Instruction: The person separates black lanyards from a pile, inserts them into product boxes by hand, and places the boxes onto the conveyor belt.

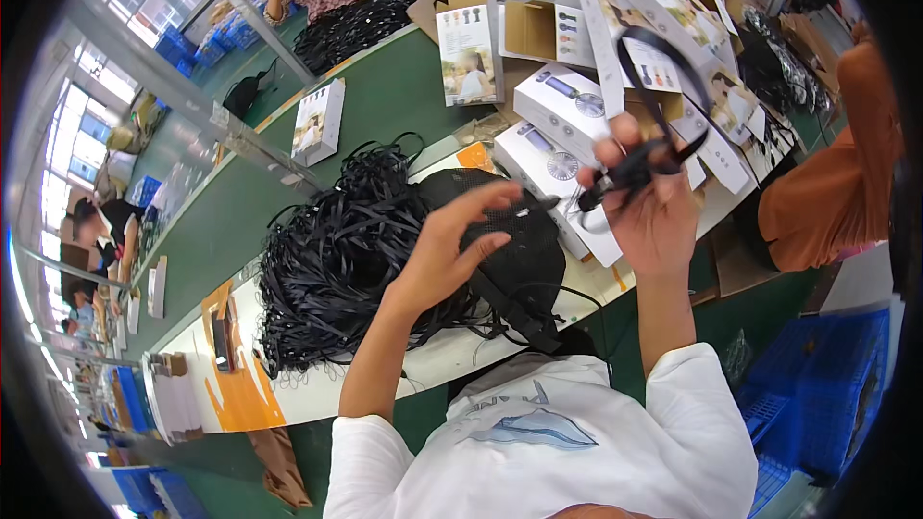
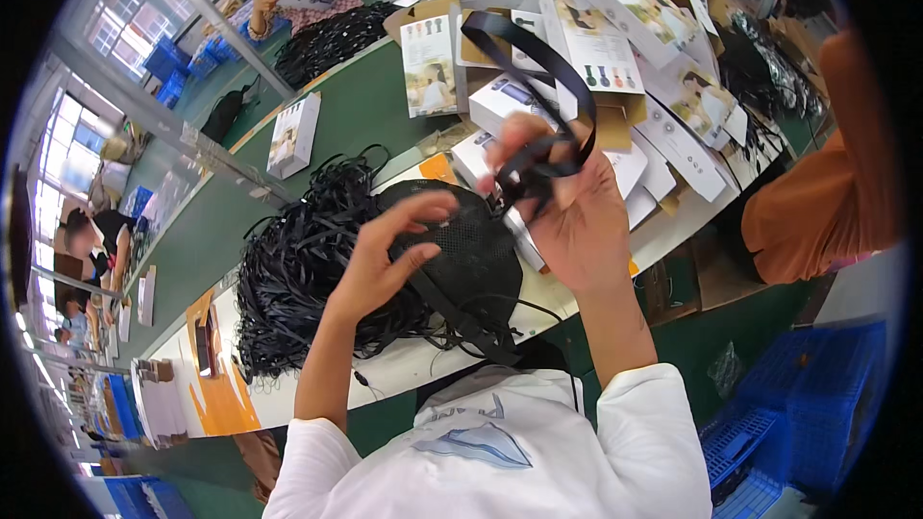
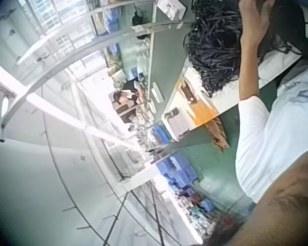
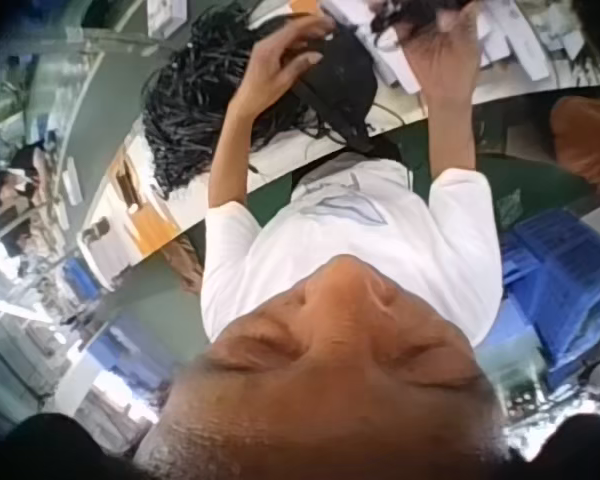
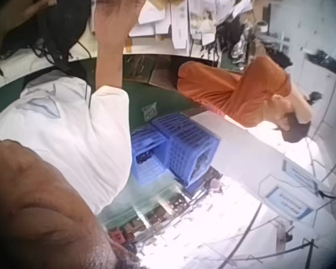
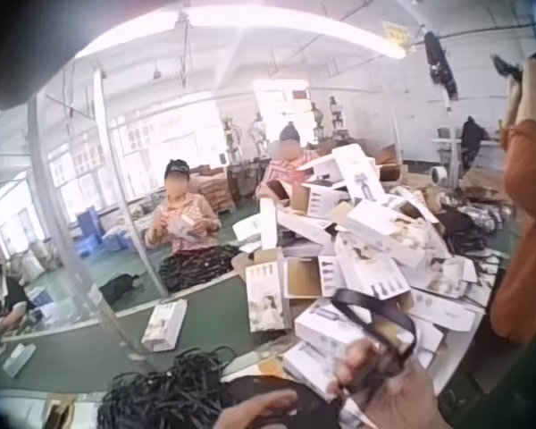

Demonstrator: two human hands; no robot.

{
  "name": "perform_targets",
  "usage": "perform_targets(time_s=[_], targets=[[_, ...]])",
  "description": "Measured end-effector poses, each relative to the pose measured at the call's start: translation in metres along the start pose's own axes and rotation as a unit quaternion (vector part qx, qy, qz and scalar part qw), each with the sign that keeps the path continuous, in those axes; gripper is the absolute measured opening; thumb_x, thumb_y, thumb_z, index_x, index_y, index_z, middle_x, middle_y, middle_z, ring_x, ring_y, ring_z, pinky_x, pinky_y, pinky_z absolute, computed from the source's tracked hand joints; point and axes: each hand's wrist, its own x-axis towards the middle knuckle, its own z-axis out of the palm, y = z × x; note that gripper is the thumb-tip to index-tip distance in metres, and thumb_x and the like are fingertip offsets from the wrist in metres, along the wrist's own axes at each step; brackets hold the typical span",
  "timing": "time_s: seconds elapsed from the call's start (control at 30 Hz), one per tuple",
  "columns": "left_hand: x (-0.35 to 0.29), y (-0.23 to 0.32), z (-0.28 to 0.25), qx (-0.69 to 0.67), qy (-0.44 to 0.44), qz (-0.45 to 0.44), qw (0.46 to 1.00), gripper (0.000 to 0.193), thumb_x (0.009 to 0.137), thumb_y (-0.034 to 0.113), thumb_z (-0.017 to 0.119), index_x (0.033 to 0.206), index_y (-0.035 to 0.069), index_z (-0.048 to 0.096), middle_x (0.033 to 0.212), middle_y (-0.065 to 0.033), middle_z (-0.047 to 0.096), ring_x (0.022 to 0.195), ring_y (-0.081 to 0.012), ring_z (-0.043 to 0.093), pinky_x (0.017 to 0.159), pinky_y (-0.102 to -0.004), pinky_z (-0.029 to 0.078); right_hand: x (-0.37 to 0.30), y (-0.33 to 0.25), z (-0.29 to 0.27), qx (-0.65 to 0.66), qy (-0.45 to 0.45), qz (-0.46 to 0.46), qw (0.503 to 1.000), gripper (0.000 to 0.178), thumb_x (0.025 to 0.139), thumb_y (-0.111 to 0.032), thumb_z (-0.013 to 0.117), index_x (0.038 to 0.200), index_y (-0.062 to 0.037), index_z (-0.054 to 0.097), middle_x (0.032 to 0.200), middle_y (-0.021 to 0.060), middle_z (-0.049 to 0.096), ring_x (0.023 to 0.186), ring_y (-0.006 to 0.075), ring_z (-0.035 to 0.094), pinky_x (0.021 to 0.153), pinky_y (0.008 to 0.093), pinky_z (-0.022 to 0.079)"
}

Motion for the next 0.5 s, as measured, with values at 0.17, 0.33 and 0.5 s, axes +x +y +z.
perform_targets(time_s=[0.17, 0.33, 0.5], targets=[[-0.024, -0.014, 0.007, -0.108, -0.006, -0.058, 0.992, 0.022, 0.086, 0.009, 0.055, 0.107, 0.0, 0.054, 0.077, -0.0058, 0.064, 0.077, -0.0133, 0.061, 0.073, -0.025, 0.046, 0.005, 0.016, -0.004, 0.306, -0.083, 0.092, 0.944, 0.017, 0.094, -0.021, 0.043, 0.082, -0.0102, 0.039, 0.076, -0.001, 0.041, 0.06, 0.0058, 0.041, 0.061, 0.0248, 0.044], [-0.028, 0.0, 0.011, -0.156, 0.047, -0.043, 0.986, 0.012, 0.087, 0.008, 0.054, 0.094, -0.002, 0.057, 0.073, -0.0056, 0.061, 0.069, -0.0103, 0.061, 0.06, -0.021, 0.047, 0.0, 0.03, 0.003, 0.307, -0.065, 0.135, 0.94, 0.02, 0.095, -0.018, 0.039, 0.077, -0.0098, 0.039, 0.065, -0.004, 0.034, 0.052, 0.0039, 0.031, 0.048, 0.019, 0.031], [-0.025, 0.012, 0.02, -0.131, 0.07, -0.039, 0.988, 0.008, 0.081, 0.0, 0.058, 0.089, -0.002, 0.058, 0.072, -0.0049, 0.062, 0.066, -0.0078, 0.06, 0.058, -0.0189, 0.045, -0.013, 0.043, 0.021, 0.26, 0.02, 0.167, 0.951, 0.024, 0.093, -0.027, 0.042, 0.076, -0.0109, 0.044, 0.059, -0.0059, 0.026, 0.052, 0.0024, 0.025, 0.042, 0.0173, 0.022]])
